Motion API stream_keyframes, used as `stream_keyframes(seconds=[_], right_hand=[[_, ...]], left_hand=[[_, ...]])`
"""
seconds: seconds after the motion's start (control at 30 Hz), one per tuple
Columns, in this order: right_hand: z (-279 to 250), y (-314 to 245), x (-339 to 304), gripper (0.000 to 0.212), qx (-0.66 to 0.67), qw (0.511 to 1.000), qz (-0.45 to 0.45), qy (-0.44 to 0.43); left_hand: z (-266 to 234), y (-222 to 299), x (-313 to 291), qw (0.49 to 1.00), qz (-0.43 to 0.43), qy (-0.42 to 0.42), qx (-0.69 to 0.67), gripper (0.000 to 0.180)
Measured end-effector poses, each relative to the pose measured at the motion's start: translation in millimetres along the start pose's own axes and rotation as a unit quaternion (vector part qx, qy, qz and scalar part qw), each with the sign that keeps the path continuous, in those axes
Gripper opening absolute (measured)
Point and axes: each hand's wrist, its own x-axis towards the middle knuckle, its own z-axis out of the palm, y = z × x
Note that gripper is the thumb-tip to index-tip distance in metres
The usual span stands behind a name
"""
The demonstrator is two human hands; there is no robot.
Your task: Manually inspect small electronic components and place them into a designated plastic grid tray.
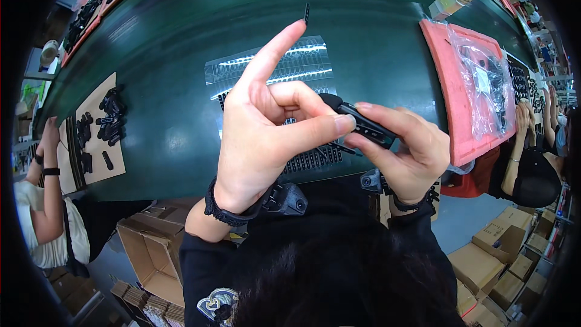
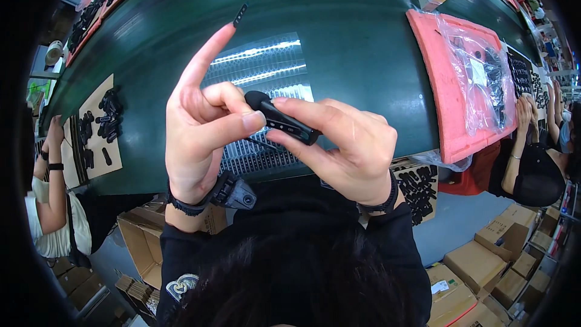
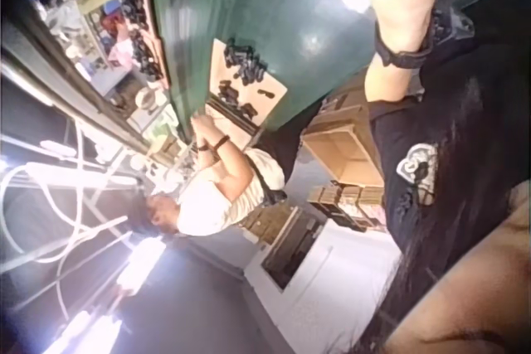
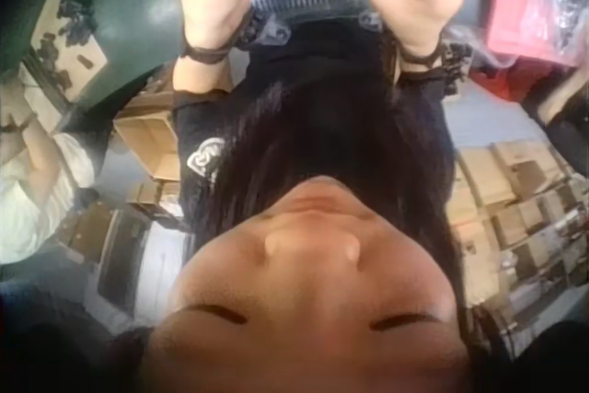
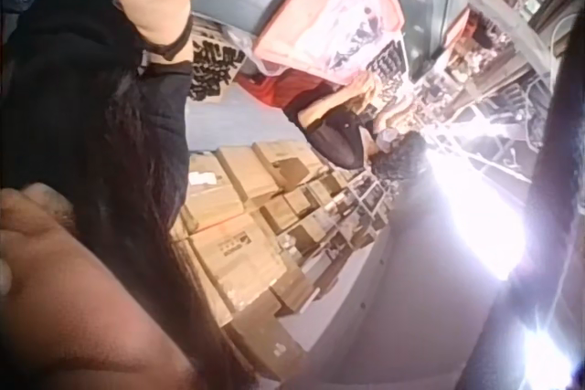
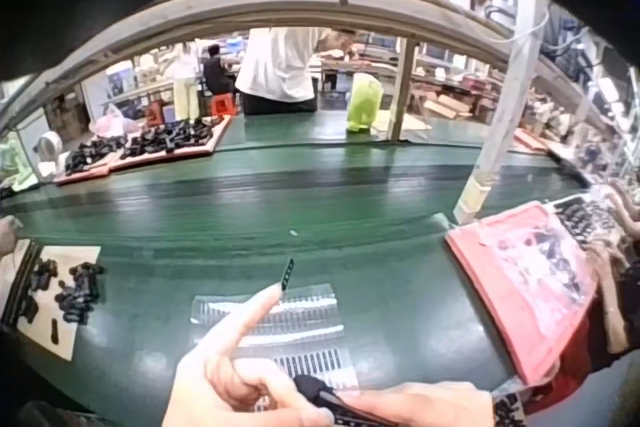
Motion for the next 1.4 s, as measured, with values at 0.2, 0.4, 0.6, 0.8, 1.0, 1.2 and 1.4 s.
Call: stream_keyframes(seconds=[0.2, 0.4, 0.6, 0.8, 1.0, 1.2, 1.4], right_hand=[[0, -2, 1, 0.036, -0.005, 1.0, -0.017, 0.006], [1, -5, 2, 0.036, -0.026, 0.998, -0.043, 0.023], [1, -9, 3, 0.037, -0.052, 0.998, -0.042, 0.013], [5, -7, 4, 0.037, -0.065, 0.997, -0.046, -0.001], [7, 6, 2, 0.031, -0.009, 0.999, 0.019, -0.037], [33, 9, 3, 0.024, 0.117, 0.987, 0.088, -0.07], [44, 18, -4, 0.023, 0.134, 0.962, 0.209, -0.111]], left_hand=[[0, 1, -2, 0.999, 0.015, -0.007, 0.04, 0.076], [2, 1, -2, 0.998, 0.028, -0.019, 0.056, 0.074], [1, -1, -2, 0.995, 0.049, -0.021, 0.079, 0.072], [-7, -5, 4, 0.987, 0.075, -0.021, 0.142, 0.073], [-31, -24, 10, 0.976, 0.058, -0.045, 0.206, 0.076], [-46, -38, 10, 0.992, -0.025, -0.125, 0.001, 0.075], [-48, -52, -1, 0.996, 0.066, -0.042, 0.041, 0.073]])
